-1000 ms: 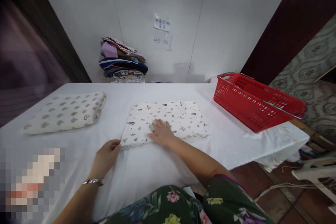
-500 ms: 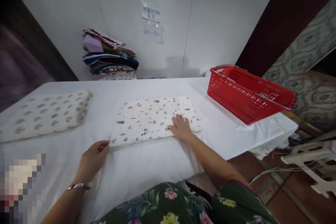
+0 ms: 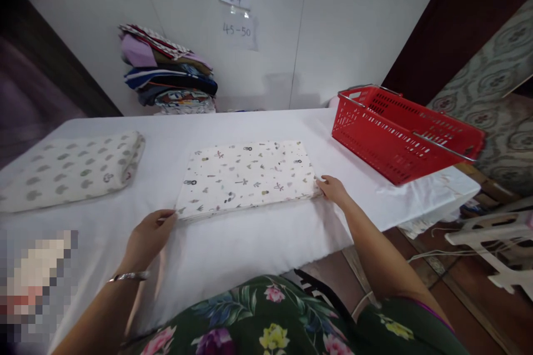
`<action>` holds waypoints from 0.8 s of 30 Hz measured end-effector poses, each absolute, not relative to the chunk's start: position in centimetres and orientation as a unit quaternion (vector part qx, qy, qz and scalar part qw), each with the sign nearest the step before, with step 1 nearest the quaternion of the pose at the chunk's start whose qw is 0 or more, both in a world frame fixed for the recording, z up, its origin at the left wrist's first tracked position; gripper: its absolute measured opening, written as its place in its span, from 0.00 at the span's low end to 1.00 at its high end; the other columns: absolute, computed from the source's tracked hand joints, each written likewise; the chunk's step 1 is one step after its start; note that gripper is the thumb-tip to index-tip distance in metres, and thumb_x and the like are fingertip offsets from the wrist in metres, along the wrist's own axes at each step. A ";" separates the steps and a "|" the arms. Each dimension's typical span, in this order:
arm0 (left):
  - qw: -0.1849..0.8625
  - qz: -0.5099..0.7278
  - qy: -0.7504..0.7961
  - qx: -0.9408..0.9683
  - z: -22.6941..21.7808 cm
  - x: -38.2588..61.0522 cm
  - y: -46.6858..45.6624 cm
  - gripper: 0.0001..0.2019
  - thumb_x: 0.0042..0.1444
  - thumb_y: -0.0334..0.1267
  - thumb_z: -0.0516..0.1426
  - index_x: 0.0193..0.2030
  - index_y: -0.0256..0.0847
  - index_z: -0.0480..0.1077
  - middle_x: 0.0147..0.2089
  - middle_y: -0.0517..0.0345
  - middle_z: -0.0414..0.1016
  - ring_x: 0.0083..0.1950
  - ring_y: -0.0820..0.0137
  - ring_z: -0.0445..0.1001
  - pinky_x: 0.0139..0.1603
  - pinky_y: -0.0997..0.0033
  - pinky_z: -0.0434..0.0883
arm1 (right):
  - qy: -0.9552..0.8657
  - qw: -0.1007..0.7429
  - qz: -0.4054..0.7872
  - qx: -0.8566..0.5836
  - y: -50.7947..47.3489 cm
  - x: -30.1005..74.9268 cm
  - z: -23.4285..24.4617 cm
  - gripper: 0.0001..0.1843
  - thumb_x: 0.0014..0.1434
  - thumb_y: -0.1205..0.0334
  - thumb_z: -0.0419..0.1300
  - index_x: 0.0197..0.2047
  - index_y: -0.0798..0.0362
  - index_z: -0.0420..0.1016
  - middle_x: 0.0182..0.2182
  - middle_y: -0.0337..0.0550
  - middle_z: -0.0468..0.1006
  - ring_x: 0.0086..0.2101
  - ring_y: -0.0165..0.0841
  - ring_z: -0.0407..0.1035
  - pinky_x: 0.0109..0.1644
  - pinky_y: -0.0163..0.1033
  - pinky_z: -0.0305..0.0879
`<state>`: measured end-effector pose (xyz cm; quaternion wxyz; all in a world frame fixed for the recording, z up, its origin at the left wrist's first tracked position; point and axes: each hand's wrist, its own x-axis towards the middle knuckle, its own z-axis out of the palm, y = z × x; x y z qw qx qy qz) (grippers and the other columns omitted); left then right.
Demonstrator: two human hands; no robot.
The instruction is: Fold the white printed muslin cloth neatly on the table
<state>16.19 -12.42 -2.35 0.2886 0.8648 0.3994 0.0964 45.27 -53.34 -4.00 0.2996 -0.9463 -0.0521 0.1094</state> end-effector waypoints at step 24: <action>0.199 0.186 -0.002 0.962 -4.4 22.0 -18.0 0.09 0.58 0.37 0.54 0.42 0.44 0.75 0.43 0.53 0.74 0.48 0.63 0.68 0.50 0.59 0.63 | -0.489 0.213 0.001 -0.846 -45.2 37.8 -3.6 0.18 0.64 0.55 0.48 0.46 0.49 0.76 0.46 0.47 0.75 0.49 0.39 0.64 0.55 0.48 0.57</action>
